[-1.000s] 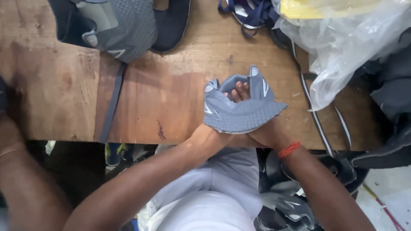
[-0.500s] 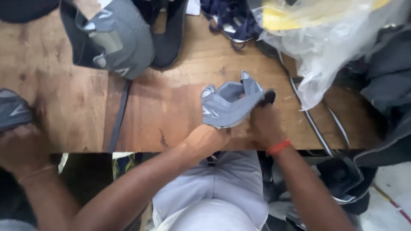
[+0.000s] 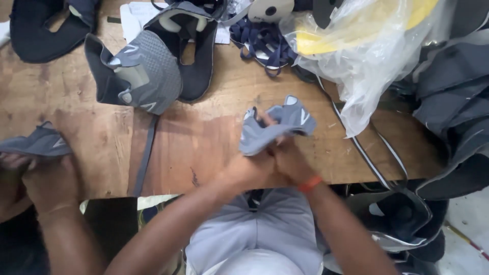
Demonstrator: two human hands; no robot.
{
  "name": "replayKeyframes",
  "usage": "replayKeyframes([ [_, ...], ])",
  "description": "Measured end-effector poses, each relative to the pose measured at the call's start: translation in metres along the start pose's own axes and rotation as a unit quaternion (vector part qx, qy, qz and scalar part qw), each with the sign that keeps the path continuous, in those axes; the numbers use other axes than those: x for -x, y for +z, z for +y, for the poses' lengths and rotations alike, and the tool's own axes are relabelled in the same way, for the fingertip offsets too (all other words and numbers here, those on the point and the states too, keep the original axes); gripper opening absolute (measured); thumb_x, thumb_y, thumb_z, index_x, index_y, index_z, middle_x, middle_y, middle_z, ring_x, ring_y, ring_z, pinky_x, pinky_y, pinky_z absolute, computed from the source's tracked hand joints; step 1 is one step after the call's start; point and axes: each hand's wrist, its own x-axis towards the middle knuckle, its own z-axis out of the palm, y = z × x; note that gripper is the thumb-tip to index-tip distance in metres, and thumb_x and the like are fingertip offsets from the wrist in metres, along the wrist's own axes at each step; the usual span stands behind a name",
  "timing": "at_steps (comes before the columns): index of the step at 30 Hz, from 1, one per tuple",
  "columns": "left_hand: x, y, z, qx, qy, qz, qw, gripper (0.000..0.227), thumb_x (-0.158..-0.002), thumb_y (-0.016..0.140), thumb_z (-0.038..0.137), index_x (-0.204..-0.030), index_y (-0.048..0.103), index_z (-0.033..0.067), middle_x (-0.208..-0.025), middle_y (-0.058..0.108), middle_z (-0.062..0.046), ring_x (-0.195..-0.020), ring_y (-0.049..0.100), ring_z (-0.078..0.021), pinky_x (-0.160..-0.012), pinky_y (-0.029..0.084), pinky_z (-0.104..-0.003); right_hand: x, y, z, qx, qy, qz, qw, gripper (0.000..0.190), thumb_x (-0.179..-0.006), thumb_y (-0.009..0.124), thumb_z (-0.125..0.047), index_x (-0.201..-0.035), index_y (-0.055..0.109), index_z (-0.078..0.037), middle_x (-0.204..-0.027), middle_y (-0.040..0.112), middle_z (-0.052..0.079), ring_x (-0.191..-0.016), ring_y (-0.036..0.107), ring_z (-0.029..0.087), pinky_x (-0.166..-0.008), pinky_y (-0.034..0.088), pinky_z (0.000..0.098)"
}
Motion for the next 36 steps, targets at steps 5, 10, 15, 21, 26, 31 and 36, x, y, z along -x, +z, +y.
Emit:
replayKeyframes([
  [5,-0.021,0.001,0.043,-0.054,-0.071,-0.089,0.992,0.028,-0.081,0.059,0.02,-0.094,0.076,0.0019,-0.097,0.075,-0.02,-0.095,0.074,-0.0348,-0.091,0.058,-0.049,0.003,0.01,0.035,0.145,-0.022,0.002,0.989,0.062,-0.092,0.065,-0.024,-0.149,0.051,-0.007,-0.134,0.063,0.025,-0.116,0.06,0.04,-0.095,0.052,0.0437],
  [10,-0.01,0.032,-0.024,-0.176,-0.152,0.135,0.963,0.034,-0.075,0.061,0.016,-0.102,0.073,-0.0016,-0.102,0.073,-0.025,-0.095,0.073,-0.0378,-0.088,0.057,-0.051,-0.009,0.014,0.04,0.295,-0.078,0.002,0.952,0.065,-0.087,0.069,-0.024,-0.147,0.051,-0.006,-0.133,0.063,0.026,-0.119,0.061,0.041,-0.098,0.051,0.0456],
  [15,0.019,0.02,-0.098,-0.019,-0.235,0.11,0.966,0.041,-0.085,0.056,0.002,-0.123,0.066,-0.0086,-0.114,0.068,-0.033,-0.092,0.07,-0.0423,-0.078,0.056,-0.05,-0.027,0.029,0.023,0.363,-0.09,0.047,0.926,0.056,-0.08,0.07,-0.024,-0.135,0.064,-0.012,-0.107,0.072,0.026,-0.093,0.069,0.046,-0.08,0.056,0.0526],
  [21,0.025,0.043,-0.116,0.004,-0.258,0.138,0.956,0.028,-0.09,0.051,0.003,-0.113,0.068,-0.0019,-0.112,0.07,-0.028,-0.102,0.07,-0.0409,-0.091,0.055,-0.05,-0.045,0.032,0.019,0.456,-0.084,0.039,0.885,0.028,-0.09,0.066,-0.023,-0.113,0.074,-0.009,-0.091,0.072,0.025,-0.079,0.068,0.048,-0.07,0.053,0.0565],
  [26,0.018,0.057,-0.119,-0.001,-0.345,0.109,0.932,0.024,-0.088,0.054,0.004,-0.105,0.07,-0.0012,-0.107,0.072,-0.027,-0.099,0.07,-0.0418,-0.092,0.054,-0.051,-0.047,0.019,0.01,0.321,-0.053,0.091,0.941,0.028,-0.102,0.064,-0.032,-0.102,0.075,-0.006,-0.091,0.069,0.026,-0.087,0.068,0.046,-0.069,0.053,0.0525],
  [31,0.016,-0.002,-0.081,0.151,-0.369,0.13,0.908,0.042,-0.071,0.056,-0.007,-0.111,0.069,-0.0023,-0.106,0.069,-0.028,-0.101,0.065,-0.046,-0.087,0.051,-0.052,-0.045,0.033,-0.018,0.33,-0.12,0.105,0.93,0.027,-0.098,0.063,-0.032,-0.101,0.078,-0.01,-0.091,0.072,0.022,-0.085,0.069,0.044,-0.068,0.054,0.051],
  [36,0.017,-0.009,-0.078,0.224,-0.372,0.202,0.878,0.037,-0.086,0.054,-0.006,-0.111,0.077,0.0093,-0.108,0.074,-0.02,-0.106,0.071,-0.0398,-0.092,0.055,-0.047,-0.053,0.04,-0.007,0.47,-0.033,0.078,0.878,0.024,-0.094,0.065,-0.036,-0.093,0.082,-0.018,-0.082,0.073,0.018,-0.075,0.069,0.042,-0.065,0.054,0.0546],
])
